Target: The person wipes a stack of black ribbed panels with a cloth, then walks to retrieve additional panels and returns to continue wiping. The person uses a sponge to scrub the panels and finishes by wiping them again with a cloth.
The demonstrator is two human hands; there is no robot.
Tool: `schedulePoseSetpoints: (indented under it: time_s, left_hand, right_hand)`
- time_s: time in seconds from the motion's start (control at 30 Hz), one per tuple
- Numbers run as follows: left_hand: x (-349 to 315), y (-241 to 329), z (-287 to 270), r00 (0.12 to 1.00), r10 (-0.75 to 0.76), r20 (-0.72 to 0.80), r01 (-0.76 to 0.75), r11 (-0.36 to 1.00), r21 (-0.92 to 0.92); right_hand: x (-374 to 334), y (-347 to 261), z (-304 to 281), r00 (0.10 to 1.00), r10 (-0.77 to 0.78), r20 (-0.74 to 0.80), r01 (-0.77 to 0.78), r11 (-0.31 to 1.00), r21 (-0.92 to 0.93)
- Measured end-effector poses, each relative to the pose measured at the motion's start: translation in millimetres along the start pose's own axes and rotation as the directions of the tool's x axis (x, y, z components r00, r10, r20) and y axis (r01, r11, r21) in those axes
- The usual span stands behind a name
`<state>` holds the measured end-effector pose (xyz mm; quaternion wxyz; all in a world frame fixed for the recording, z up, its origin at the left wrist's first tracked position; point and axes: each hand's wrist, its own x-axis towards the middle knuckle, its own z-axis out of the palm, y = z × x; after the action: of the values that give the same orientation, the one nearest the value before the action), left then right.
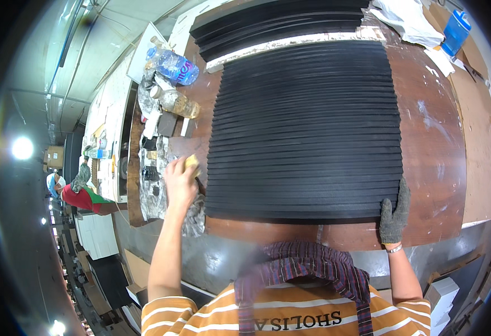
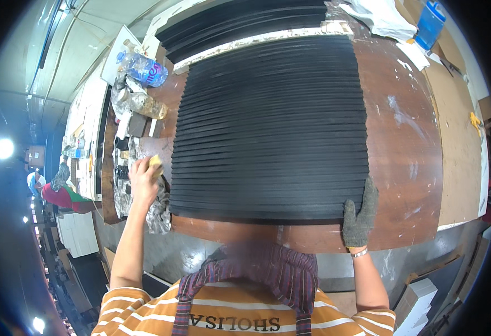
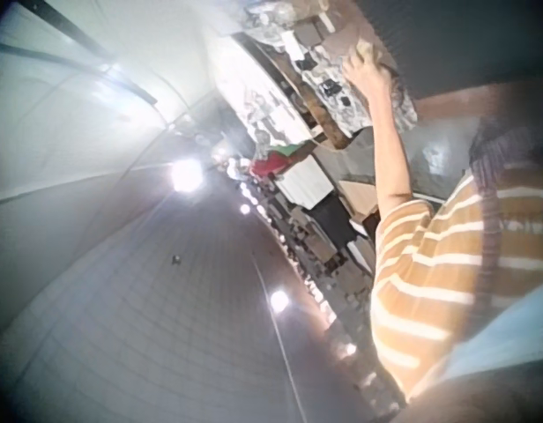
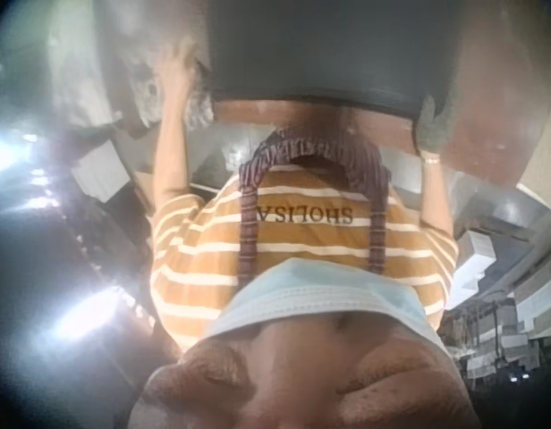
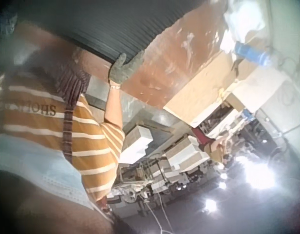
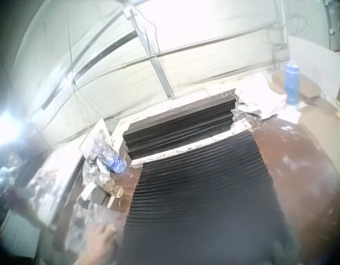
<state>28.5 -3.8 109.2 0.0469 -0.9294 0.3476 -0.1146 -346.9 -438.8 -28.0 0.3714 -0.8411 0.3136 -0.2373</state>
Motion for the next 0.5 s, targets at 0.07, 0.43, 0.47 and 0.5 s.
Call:
schedulePoseSetpoints:
  time_s: [0.07,0.43,0.47,0.5]
  left_hand:
    - [43,32,18,0.974,0.134,-0.183,-0.152,0.985,-0.087]
    - [176,22,49,0.967,0.254,0.031,-0.249,0.962,-0.115]
    - [180,8,49,0.99,0.059,0.131,-0.063,0.998,0.027]
    - [188,0,51,0.999,-0.024,0.046,0.022,0.999,0.035]
  right_hand:
    - [0,0,1,1.0,0.006,0.004,-0.006,1.0,-0.02]
    - [-2,-2,0,0.999,0.039,-0.011,-0.04,0.991,-0.131]
    - [-2,-2,1,0.999,0.046,-0.01,-0.047,0.99,-0.136]
    - [-2,-2,1,0.999,0.04,-0.016,-0.042,0.991,-0.127]
